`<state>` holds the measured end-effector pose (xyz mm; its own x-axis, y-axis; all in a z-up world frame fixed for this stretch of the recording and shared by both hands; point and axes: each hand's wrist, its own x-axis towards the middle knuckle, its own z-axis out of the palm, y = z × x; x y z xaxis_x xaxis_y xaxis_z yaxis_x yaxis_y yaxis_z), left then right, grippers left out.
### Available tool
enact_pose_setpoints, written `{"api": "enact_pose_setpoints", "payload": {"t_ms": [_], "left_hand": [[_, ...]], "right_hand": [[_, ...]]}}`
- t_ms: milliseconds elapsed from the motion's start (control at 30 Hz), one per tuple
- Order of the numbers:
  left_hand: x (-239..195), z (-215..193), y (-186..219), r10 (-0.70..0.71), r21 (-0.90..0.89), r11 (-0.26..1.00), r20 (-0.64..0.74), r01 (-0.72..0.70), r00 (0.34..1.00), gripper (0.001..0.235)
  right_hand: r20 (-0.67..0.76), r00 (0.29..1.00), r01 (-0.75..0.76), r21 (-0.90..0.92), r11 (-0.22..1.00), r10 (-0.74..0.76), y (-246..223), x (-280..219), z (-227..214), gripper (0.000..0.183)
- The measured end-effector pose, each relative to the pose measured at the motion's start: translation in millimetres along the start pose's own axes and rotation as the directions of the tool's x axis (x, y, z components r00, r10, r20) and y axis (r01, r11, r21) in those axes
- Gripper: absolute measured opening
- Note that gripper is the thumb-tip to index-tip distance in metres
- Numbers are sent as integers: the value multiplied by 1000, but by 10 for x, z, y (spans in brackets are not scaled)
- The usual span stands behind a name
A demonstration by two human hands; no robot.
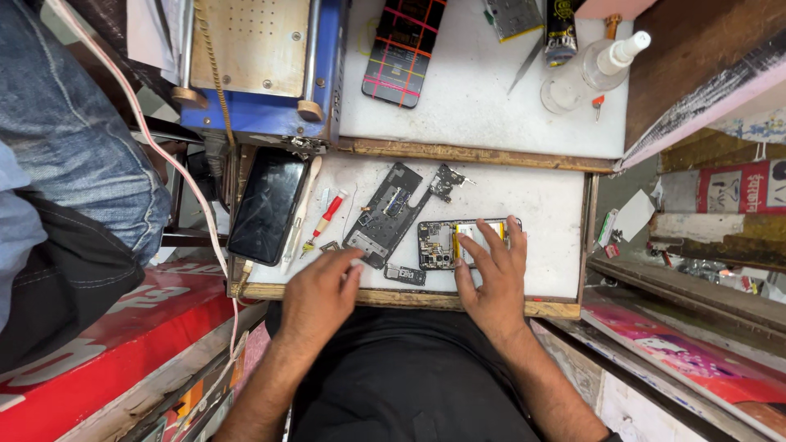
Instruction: The person disassembles a smartphone, removes the motherboard, and uses a red-handled tool to scrape or clean components on the board. They handle the battery, frame, and other internal parts while working at a cluttered repair bench.
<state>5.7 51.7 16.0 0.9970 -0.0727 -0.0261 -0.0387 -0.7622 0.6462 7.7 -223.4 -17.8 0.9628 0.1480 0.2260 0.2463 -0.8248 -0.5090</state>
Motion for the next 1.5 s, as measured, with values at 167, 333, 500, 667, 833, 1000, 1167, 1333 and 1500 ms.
{"api": "enact_pose_setpoints", "payload": {"t_ms": [167,333,500,667,833,1000,1167,1333,1500], "left_hand": [[-82,227,129,137,-16,990,87,-137,987,28],[-71,346,176,193,121,969,162,-213,968,31],[-85,365,191,220,101,966,151,-237,964,30],[-84,376,219,240,13,970,77,-242,968,24],[-94,419,179,230,-88,968,-50,-234,972,14],[-135,496,139,-18,-199,980,8,19,1000,14],[-125,599,163,-99,-279,957,-48,82,994,14],[-68,609,243,160,-64,983,-181,-174,970,22],[-28,567,317,196,47,980,-15,-195,980,29]], "right_hand": [[-26,998,-59,17,998,59,63,-26,10,35],[-48,997,-56,47,997,59,75,-34,14,34],[-45,998,-49,54,997,51,82,-37,8,32],[-23,998,-61,47,997,63,74,-27,-1,28],[3,999,-46,45,998,46,62,8,4,25],[10,999,-33,60,998,33,74,17,5,25],[36,999,-35,44,998,33,101,12,23,25],[43,998,-44,37,998,42,102,11,22,26],[44,998,-44,39,998,43,103,2,21,26]]}}
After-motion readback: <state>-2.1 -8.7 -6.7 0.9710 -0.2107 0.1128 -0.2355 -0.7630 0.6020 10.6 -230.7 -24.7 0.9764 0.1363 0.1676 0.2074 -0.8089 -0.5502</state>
